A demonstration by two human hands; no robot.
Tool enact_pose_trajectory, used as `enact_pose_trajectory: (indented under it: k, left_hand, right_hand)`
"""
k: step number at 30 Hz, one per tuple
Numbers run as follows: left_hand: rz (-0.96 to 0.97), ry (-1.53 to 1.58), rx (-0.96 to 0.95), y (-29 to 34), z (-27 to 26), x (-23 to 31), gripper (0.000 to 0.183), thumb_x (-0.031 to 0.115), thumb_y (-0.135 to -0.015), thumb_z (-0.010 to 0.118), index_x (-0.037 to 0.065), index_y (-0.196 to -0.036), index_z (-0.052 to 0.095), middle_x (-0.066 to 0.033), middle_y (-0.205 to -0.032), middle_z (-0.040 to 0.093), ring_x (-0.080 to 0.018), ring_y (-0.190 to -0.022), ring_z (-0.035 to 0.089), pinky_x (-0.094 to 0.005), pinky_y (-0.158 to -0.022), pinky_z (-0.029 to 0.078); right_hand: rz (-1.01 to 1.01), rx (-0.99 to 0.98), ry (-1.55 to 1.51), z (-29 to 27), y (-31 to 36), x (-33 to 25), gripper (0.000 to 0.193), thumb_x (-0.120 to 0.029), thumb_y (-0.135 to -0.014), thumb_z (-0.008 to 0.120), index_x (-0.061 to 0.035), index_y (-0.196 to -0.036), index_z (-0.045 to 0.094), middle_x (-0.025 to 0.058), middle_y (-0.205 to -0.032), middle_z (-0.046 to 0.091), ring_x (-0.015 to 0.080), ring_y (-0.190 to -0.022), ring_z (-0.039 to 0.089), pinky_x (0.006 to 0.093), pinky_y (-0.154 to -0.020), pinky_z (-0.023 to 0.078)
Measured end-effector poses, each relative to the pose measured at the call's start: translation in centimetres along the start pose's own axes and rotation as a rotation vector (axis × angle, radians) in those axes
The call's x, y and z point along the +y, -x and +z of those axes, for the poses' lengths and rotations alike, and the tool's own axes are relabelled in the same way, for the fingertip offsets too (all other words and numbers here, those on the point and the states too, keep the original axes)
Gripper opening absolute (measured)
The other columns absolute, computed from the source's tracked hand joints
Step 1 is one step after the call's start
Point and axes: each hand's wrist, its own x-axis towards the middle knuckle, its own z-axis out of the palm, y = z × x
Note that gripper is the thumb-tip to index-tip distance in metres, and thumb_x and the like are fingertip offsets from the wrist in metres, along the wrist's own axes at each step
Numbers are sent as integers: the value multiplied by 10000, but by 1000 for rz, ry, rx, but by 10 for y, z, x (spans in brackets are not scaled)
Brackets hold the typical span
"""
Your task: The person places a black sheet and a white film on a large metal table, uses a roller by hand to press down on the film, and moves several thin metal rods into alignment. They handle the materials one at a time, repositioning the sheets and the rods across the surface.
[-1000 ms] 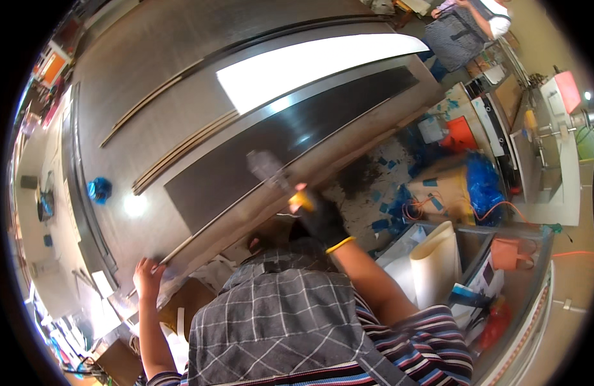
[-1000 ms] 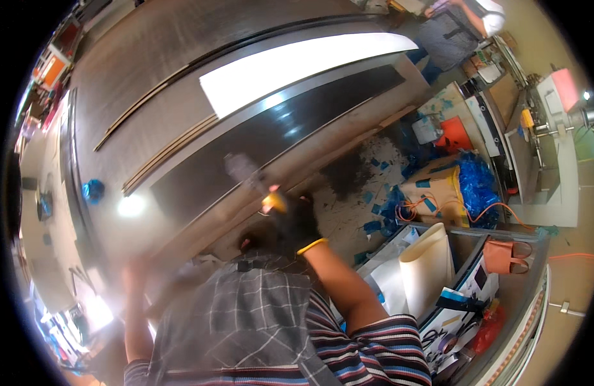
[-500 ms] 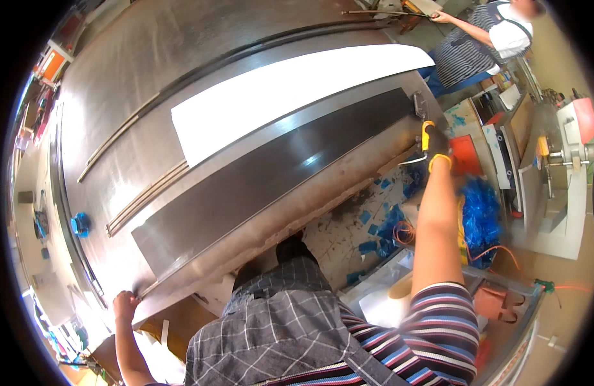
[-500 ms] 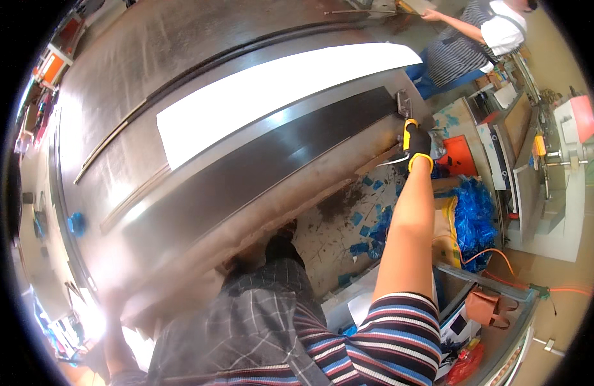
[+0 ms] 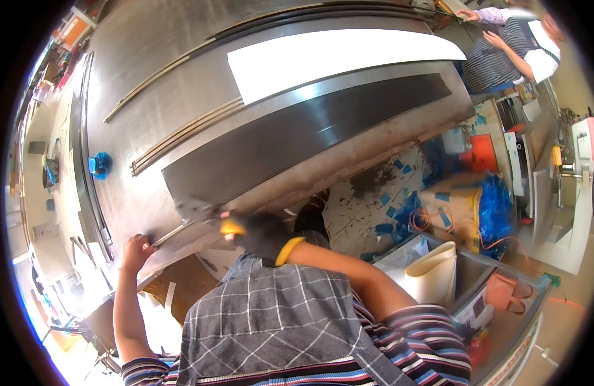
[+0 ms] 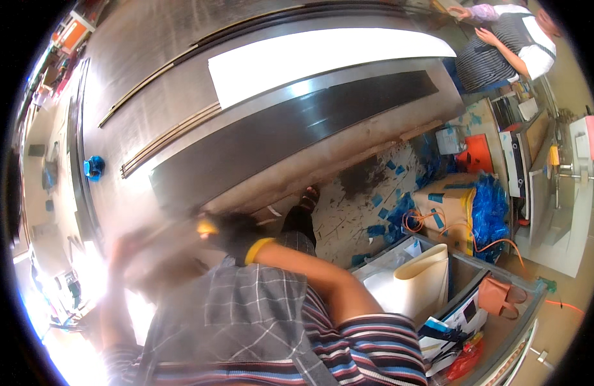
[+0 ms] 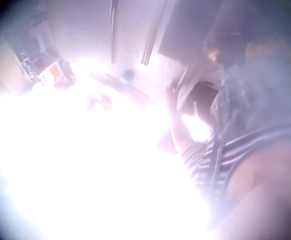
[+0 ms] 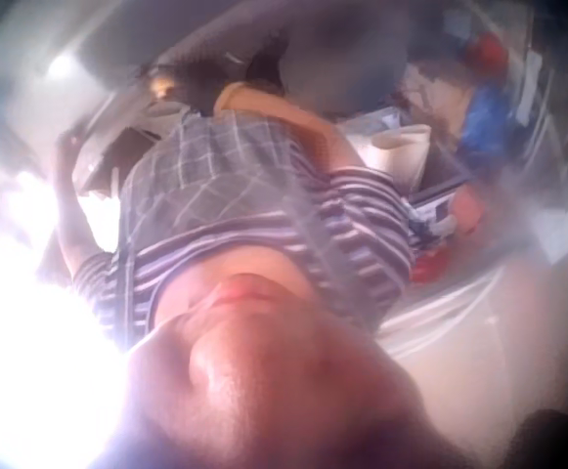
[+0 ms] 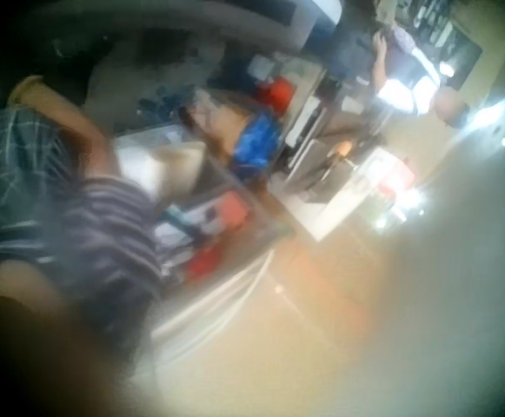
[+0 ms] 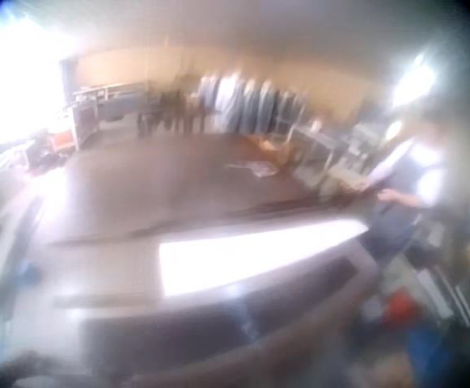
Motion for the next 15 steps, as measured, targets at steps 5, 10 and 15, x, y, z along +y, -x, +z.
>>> enact_pose_trajectory:
  k: [5, 10, 15]
  left_hand:
    - [-52, 34, -70, -12, 19, -31, 276, 230, -678, 805, 42, -717, 607, -117, -793, 633, -314, -755, 627, -421, -680, 490]
    - [-112, 42, -44, 2, 20, -13, 298, 225, -655, 822, 40, -707, 594, -120, -794, 635, -309, -753, 629, -414, -675, 490]
    - [-121, -70, -38, 6, -6, 14, 312, 227, -646, 833, 36, -692, 591, -121, -782, 624, -312, -743, 622, -414, -675, 488]
  right_hand:
    - [9, 30, 144, 13, -17, -18, 358, -288, -872, 656, -76, -1153, 591, 182, -945, 683, 352, -841, 672, 441, -737, 521]
    - [216, 632, 138, -101, 75, 74, 422, -317, -911, 612, -83, -1256, 547, 180, -1141, 636, 336, -983, 655, 397, -834, 524]
    - [589, 1025, 436, -337, 107, 213, 592, -536, -875, 607, -27, -1178, 607, 224, -1091, 647, 377, -1000, 626, 446, -825, 489]
